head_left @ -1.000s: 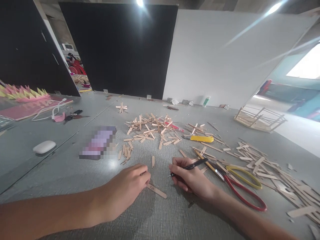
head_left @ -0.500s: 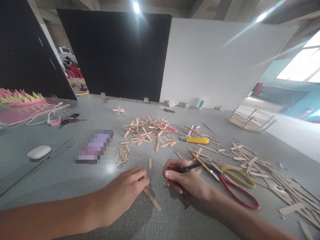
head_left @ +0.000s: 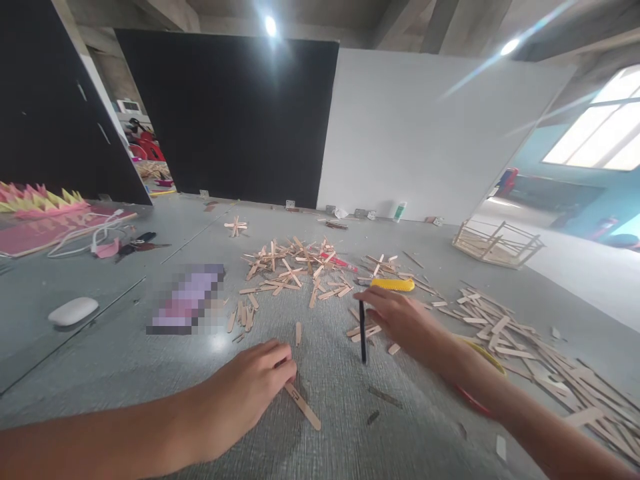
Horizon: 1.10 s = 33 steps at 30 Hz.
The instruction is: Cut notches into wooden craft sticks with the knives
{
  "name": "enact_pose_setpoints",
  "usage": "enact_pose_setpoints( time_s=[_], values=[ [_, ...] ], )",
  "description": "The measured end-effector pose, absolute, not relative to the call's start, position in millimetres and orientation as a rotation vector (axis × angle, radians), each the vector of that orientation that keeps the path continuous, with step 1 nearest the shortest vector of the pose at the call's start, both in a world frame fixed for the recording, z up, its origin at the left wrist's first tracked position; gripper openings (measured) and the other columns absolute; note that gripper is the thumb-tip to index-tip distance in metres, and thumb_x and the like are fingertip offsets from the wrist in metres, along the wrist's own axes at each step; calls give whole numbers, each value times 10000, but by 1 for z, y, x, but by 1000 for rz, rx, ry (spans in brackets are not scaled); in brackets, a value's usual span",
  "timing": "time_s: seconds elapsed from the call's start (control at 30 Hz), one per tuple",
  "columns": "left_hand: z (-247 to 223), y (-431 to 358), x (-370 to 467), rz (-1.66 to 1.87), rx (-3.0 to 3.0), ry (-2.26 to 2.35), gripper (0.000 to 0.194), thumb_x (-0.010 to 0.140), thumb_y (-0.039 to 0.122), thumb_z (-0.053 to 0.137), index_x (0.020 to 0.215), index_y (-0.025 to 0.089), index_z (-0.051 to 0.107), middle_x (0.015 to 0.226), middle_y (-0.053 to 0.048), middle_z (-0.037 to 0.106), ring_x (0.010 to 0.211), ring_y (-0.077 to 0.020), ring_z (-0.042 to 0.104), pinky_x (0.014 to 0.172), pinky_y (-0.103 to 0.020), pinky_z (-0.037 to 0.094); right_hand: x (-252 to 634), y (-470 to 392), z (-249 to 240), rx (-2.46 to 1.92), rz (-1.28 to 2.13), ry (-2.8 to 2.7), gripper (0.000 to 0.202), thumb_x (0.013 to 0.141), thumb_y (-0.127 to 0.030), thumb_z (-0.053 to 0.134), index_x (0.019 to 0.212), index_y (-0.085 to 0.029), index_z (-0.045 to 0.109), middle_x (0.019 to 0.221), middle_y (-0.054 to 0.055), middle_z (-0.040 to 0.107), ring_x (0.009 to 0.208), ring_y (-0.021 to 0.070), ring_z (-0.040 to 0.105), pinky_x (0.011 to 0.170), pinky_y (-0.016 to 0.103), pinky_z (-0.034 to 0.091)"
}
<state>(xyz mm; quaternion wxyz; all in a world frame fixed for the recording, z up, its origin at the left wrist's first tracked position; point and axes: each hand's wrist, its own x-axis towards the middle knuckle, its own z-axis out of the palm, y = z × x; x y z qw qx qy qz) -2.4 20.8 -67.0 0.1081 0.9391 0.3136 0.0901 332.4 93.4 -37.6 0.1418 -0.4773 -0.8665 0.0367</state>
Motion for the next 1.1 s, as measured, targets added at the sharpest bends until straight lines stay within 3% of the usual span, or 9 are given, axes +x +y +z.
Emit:
enact_pose_setpoints(
  time_s=[0.13, 0.27, 0.4, 0.7, 0.9, 1.1],
  values=[
    [-68, 21, -2, 284, 2740, 921, 174, 908, 65, 648, 998, 213, 628, 1009, -43, 617, 932, -215, 587, 798, -325, 464, 382, 127, -44, -1527, -67, -2421, 438, 1008, -147, 487, 1437, -197, 559, 1249, 142, 712, 1031, 279, 717, 877, 457, 589],
    [-69, 23, -1, 270, 2735, 924, 190, 910, 49, 629, 1009, 212, 632, 1012, -46, 620, 936, -216, 584, 811, -332, 466, 425, 148, -57, -1649, -145, -2370, 349, 1022, -321, 623, 1355, -221, 600, 1382, 109, 619, 1171, 266, 645, 991, 506, 537],
    [-66, 22, -1, 258, 2724, 931, 181, 922, 49, 602, 1010, 205, 631, 1017, -48, 620, 937, -212, 579, 800, -325, 468, 446, 156, -71, -1773, -92, -2357, 362, 997, -338, 663, 1329, -203, 612, 1390, 108, 602, 1191, 284, 627, 987, 524, 533],
    [-68, 21, -2, 274, 2741, 912, 129, 922, 102, 633, 995, 208, 630, 1006, -53, 621, 925, -219, 588, 804, -332, 467, 451, 157, -37, -1923, 440, -1902, 279, 1010, -363, 644, 1221, -181, 651, 1209, 80, 677, 986, 217, 687, 845, 420, 590],
    [-66, 20, -2, 305, 2741, 907, 124, 929, 129, 636, 1021, 211, 635, 996, -50, 617, 923, -222, 593, 796, -337, 466, 422, 133, 2, -1509, 915, -1446, 291, 1025, -423, 609, 1181, -183, 659, 1148, 77, 691, 941, 200, 693, 820, 390, 589],
    [-67, 20, -2, 287, 2764, 906, 117, 930, 142, 660, 1023, 210, 641, 997, -51, 616, 928, -227, 586, 805, -339, 463, 397, 117, 22, -1250, 1052, -1208, 269, 1031, -415, 597, 1134, -174, 654, 1002, 33, 684, 778, 153, 665, 719, 338, 585]
  ],
)
